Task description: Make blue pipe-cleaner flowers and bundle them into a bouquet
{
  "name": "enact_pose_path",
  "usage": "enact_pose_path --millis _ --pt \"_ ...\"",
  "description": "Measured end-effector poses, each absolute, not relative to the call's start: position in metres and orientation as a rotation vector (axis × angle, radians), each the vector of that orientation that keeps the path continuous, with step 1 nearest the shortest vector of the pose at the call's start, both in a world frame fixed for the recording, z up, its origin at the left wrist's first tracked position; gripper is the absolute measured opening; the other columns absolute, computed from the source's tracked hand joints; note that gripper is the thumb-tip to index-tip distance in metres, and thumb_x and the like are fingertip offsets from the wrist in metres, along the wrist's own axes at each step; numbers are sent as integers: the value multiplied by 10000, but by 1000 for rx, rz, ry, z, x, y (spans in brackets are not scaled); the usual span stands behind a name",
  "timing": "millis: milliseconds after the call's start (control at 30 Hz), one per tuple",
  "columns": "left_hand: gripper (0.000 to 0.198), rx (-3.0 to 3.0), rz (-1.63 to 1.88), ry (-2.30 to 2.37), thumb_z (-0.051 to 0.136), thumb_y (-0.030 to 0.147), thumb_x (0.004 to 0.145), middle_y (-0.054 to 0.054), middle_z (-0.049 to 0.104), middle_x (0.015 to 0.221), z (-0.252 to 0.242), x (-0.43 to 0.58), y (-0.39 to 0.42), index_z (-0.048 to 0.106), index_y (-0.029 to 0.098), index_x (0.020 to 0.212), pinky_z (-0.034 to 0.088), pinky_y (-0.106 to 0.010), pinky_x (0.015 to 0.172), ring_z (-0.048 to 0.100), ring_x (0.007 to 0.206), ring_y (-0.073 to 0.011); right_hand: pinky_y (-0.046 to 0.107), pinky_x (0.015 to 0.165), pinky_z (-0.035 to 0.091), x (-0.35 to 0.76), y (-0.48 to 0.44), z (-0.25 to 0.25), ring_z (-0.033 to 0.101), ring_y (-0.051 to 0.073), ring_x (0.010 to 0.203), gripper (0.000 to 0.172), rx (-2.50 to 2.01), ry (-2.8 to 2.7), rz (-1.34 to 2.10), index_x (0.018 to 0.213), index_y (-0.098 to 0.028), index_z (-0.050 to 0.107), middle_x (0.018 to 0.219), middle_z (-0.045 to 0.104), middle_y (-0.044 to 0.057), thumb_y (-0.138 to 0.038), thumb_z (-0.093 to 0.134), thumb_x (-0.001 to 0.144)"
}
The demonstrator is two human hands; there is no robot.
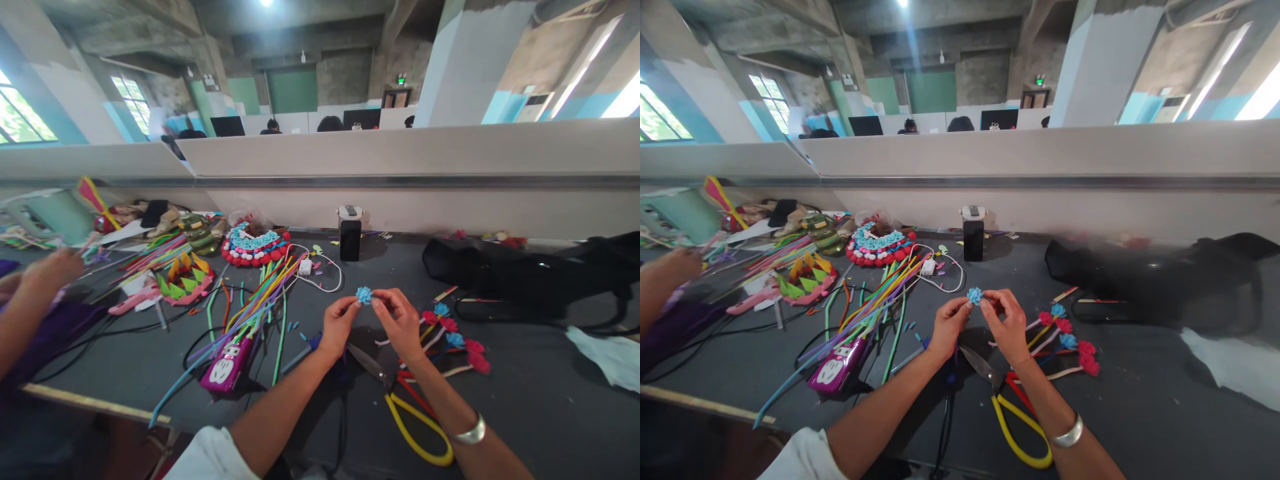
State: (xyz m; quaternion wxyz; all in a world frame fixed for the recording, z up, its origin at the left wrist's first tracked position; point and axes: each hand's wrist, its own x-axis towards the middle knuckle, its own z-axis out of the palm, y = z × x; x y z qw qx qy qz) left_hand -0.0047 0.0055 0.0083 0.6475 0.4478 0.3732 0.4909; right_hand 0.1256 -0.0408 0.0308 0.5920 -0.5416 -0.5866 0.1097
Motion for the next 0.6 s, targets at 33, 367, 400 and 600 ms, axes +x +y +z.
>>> enact_pose_path --millis 33,367,400,600 --pt "256 1093 1170 860 744 371 681 10 607 641 8 -4 5 731 165 832 366 -206 547 496 603 -100 286 647 478 126 -40 30 576 159 734 177 -1265 -1370 256 965 -205 645 860 605 41 -341 569 880" --pt "215 1577 1307 877 615 329 822 -54 727 899 6 -7 2 742 184 916 467 -283 774 631 822 -177 264 649 472 126 -38 23 575 141 719 169 -1292 -1336 236 944 -189 648 847 608 29 -330 588 872" --pt "216 1570 1309 879 617 333 821 -52 725 895 6 -7 2 741 185 918 466 -281 774 629 818 -175 264 652 472 126 -38 23 578 142 721 164 -1293 -1330 230 936 -189 649 843 609 27 -327 585 874" --pt "288 1250 1243 848 675 419 758 -16 656 708 11 -7 0 730 161 873 415 -219 583 537 627 -112 264 656 481 126 -36 20 589 148 718 179 -1291 -1297 262 934 -191 652 841 626 28 -343 592 861"
